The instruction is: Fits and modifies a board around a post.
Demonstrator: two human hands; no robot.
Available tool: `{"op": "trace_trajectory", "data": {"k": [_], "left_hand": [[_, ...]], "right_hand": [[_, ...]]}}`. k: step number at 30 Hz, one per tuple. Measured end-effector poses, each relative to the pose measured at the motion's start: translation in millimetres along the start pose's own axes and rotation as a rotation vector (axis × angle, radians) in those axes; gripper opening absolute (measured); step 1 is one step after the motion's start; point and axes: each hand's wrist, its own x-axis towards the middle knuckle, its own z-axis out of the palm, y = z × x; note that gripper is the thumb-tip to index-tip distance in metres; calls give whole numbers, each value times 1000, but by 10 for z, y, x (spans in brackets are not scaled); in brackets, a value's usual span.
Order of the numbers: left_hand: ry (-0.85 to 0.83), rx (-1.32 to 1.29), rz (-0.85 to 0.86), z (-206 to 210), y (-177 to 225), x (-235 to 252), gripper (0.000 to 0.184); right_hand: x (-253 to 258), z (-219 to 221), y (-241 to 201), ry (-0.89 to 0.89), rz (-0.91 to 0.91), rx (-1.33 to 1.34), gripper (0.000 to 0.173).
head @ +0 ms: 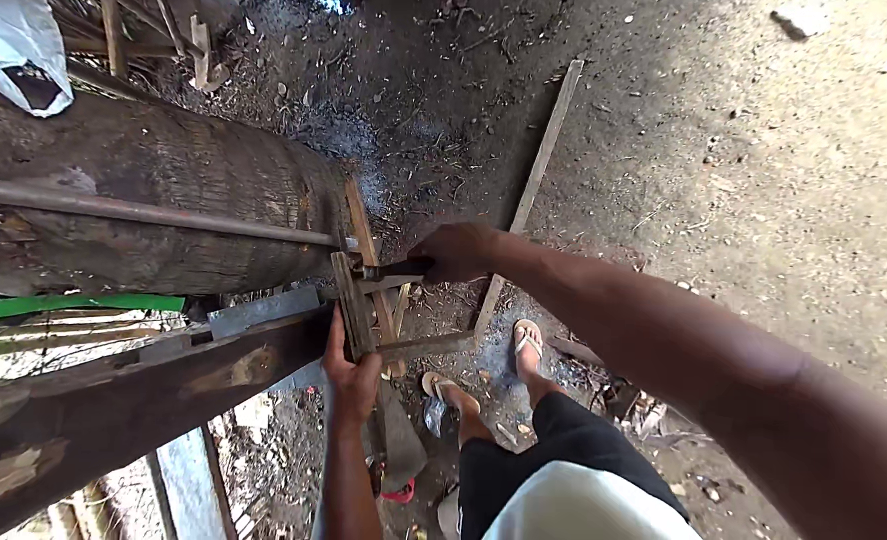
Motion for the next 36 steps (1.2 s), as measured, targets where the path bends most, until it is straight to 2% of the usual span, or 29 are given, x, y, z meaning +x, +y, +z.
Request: {"op": "trace_trajectory", "data": {"k": [3,5,8,11,14,18,24,28,31,36], "left_hand": [[0,-25,25,-88,-17,36,95],[-5,-40,36,-118,-43,25,95],[-10,-48,41,-86,-65,17,94],[-1,-49,62,-19,-77,9,92],[3,-56,58,37,-45,0,92],[-5,-36,34,4,7,0,92],[-14,-44,15,-25,-47,13,91],[-18,-32,2,-43,-54,17,91],[-19,-56,-13,-89,-55,15,91],[-27,-80,-54,-150,-73,19,93]], "right_hand": [[-57,598,284,296,-15,325,45],[-82,762,306,338,103,322,50],[-191,588,121,274,243,99,50],[-252,225,-196,199,266,-122,38],[-287,-66,-577,182,282,-206,34],[-272,-174,-871,190,334,-248,39],[-191,-80,-922,227,442,-265,50],[-230,-33,-1007,160,432,-224,47],[-284,14,-1065,119,402,-193,52],[-406,-184,-1210,30,324,-253,29]]}}
